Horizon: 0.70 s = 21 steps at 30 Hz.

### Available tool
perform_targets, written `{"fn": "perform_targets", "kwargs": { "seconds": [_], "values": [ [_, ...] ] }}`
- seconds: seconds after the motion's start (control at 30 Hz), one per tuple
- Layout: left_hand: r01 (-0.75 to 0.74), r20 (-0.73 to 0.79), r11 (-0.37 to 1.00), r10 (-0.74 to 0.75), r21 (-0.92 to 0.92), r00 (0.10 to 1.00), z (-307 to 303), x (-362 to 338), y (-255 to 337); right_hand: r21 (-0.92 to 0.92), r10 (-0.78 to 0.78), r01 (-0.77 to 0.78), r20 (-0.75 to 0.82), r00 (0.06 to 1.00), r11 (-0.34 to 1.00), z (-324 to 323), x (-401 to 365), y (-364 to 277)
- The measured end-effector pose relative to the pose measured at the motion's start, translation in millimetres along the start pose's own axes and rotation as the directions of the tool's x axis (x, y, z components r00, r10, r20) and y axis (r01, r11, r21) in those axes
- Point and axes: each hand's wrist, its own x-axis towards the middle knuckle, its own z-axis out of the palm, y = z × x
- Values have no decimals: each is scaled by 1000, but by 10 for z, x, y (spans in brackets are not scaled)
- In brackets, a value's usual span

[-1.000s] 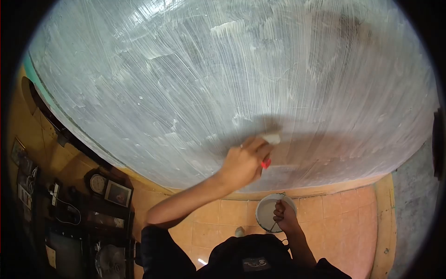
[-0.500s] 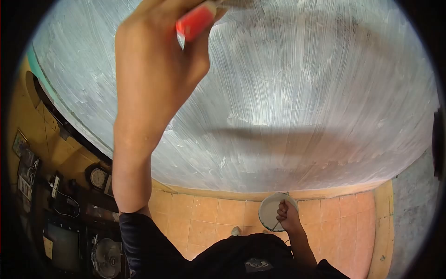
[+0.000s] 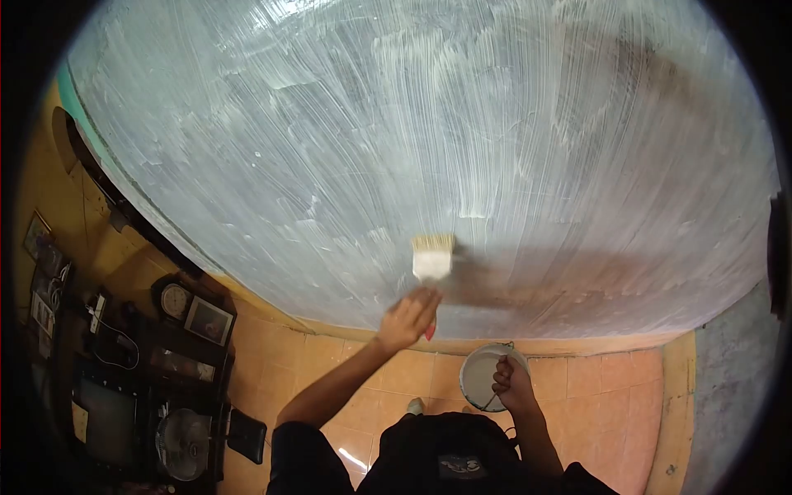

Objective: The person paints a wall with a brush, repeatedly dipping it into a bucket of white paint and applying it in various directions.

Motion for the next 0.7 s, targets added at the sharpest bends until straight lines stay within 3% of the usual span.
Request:
{"fn": "perform_targets", "kwargs": {
  "seconds": [0.13, 0.23, 0.47, 0.53, 0.6, 0.67, 0.7],
  "values": [
    [128, 105, 981, -114, -148, 988, 198, -253, 274, -31, -10, 9, -15, 1000, 999, 16, -31, 7],
    [295, 403, 902, -154, -316, 902, 214, -125, 220, -6, 1, -1, -21, 1000, 1000, 15, -21, 50],
    [195, 321, 944, -103, -268, 942, -472, 1297, -152, 26, -2, 2, 3, 1000, 1000, -36, -39, 121],
    [90, 296, 959, -6, -271, 955, -773, 1690, -276, 30, 3, -3, 3, 1000, 1000, -60, -36, 157],
    [-70, 152, 958, 116, -279, 981, -1100, 2125, -443, 31, 3, -4, 11, 1000, 1000, -60, -43, 171],
    [75, 250, 954, -1, -289, 968, -1493, 2583, -484, 30, 6, -6, 17, 1000, 1000, -87, -46, 153],
    [26, 208, 952, 40, -306, 977, -1687, 2778, -542, 31, -6, 6, 12, 1000, 999, -83, -55, 151]
  ]
}}
